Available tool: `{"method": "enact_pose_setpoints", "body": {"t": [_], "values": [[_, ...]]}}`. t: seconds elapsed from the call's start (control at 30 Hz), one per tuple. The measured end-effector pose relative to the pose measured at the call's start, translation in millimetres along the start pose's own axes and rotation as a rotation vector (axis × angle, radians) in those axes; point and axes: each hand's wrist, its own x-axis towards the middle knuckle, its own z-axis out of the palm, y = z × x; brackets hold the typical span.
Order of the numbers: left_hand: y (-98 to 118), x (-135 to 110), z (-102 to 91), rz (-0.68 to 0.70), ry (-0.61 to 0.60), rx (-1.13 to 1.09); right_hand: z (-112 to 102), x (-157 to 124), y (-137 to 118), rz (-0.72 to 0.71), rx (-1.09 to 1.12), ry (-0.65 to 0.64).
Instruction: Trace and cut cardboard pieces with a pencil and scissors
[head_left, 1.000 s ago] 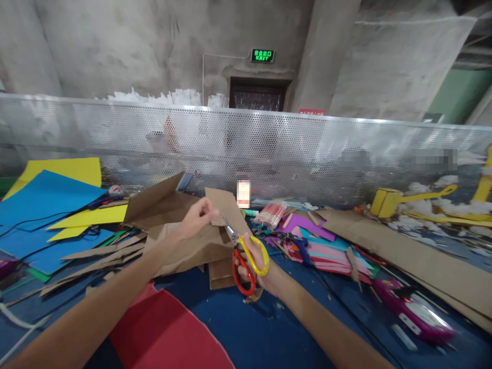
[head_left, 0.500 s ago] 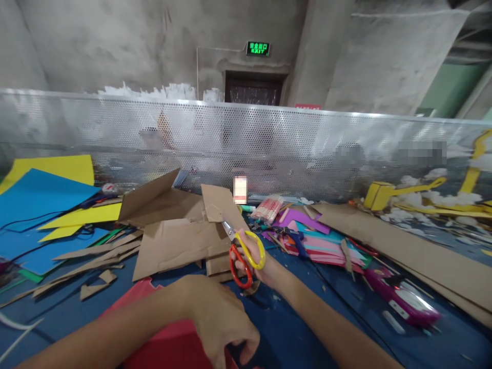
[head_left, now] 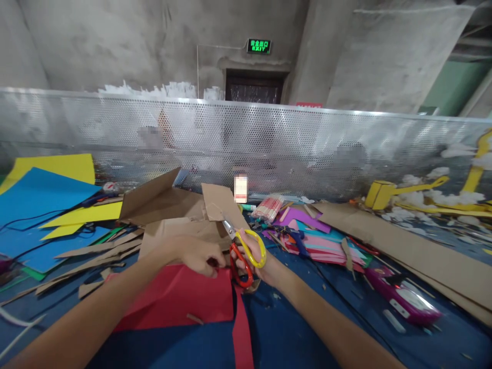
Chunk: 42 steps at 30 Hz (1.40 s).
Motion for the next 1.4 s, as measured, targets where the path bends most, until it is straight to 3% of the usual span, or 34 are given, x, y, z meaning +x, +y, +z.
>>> {"method": "enact_pose_setpoints", "body": {"t": [0.23,0.43,0.6,0.73,1.0,1.2,1.4], "values": [[-38,-26,-16.8,-0.205,0.266,0.253,2,-3,-3,-0.020,-0.012,-0.004],[-35,-27,-19.0,-0.273,0.369,0.486,2,0,-5,0.042,0.048,0.030],[-16,-18,-14.3,-0.173,0.346,0.542,-2,4,1,-0.032,0.051,0.016],[-17,-8,-9.2,-0.132,0.327,0.562,-6,9,9,-0.074,0.098,-0.014],[-42,2,-1.6,-0.366,0.480,0.496,-10,11,10,0.026,0.042,-0.029],[-42,-2,-0.4,-0.363,0.491,0.580,-3,3,4,-0.043,0.065,0.026],[-37,-1,0.9,-0.381,0.464,0.611,-2,-1,1,-0.007,-0.016,0.018]]}}
